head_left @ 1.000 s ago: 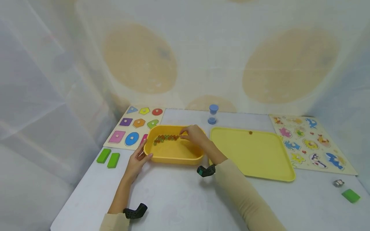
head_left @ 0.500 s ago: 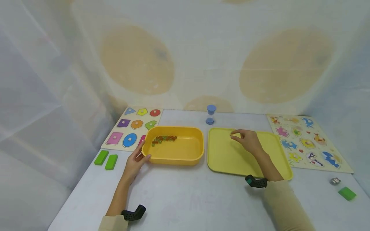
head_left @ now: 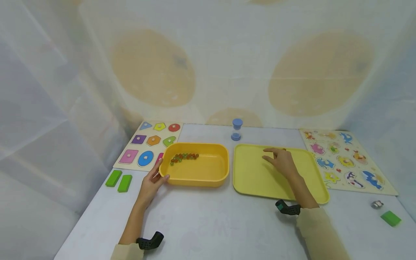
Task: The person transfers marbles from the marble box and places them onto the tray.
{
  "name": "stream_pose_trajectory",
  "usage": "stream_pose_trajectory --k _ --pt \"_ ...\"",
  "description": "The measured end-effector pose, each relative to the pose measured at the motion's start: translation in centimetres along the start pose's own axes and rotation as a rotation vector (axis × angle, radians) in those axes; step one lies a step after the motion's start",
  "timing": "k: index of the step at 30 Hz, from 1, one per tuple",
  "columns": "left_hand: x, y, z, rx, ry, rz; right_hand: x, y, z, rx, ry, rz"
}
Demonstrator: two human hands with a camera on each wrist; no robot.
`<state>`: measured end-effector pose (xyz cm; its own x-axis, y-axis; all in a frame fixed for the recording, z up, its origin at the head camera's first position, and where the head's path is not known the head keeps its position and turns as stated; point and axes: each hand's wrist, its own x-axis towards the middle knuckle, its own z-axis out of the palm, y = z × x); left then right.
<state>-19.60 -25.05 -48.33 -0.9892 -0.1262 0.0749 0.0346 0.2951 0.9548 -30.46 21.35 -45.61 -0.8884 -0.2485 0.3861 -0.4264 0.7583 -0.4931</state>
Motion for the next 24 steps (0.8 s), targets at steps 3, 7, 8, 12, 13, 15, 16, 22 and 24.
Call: stream_pose_trajectory --k 3,7,8,12,13,15,16,22,24 --pt "-0.1 0.1 0.0 0.005 0.004 0.002 2.1 -3.7 0.8 0.059 0.016 -0.047" --pt "-0.2 0.1 -0.1 0.011 0.009 0.010 5.3 -8.9 3.0 0.142 -0.038 -0.116" --pt "-0.2 0.0 -0.1 0.013 0.010 0.014 6.0 -10.1 3.8 0.163 -0.063 -0.123" --pt "-0.2 -0.1 -0.2 0.009 0.011 0.012 8.2 -13.8 7.0 0.227 -0.178 -0.131" --pt "-0.2 -0.1 -0.2 0.005 0.008 0.012 8.7 -14.4 7.8 0.238 -0.205 -0.128" --pt "-0.1 -0.1 -0.2 -0.005 0.000 0.003 9.3 -15.5 9.2 0.245 -0.257 -0.131" --pt "-0.1 -0.1 -0.2 -0.013 -0.008 -0.001 9.5 -15.8 9.9 0.238 -0.281 -0.130" --pt "-0.7 1.7 0.0 -0.025 -0.037 0.003 10.0 -16.4 12.4 0.147 -0.406 -0.086" --pt "-1.0 2.4 0.1 -0.013 -0.036 0.006 10.0 -16.2 13.0 0.113 -0.449 -0.078"
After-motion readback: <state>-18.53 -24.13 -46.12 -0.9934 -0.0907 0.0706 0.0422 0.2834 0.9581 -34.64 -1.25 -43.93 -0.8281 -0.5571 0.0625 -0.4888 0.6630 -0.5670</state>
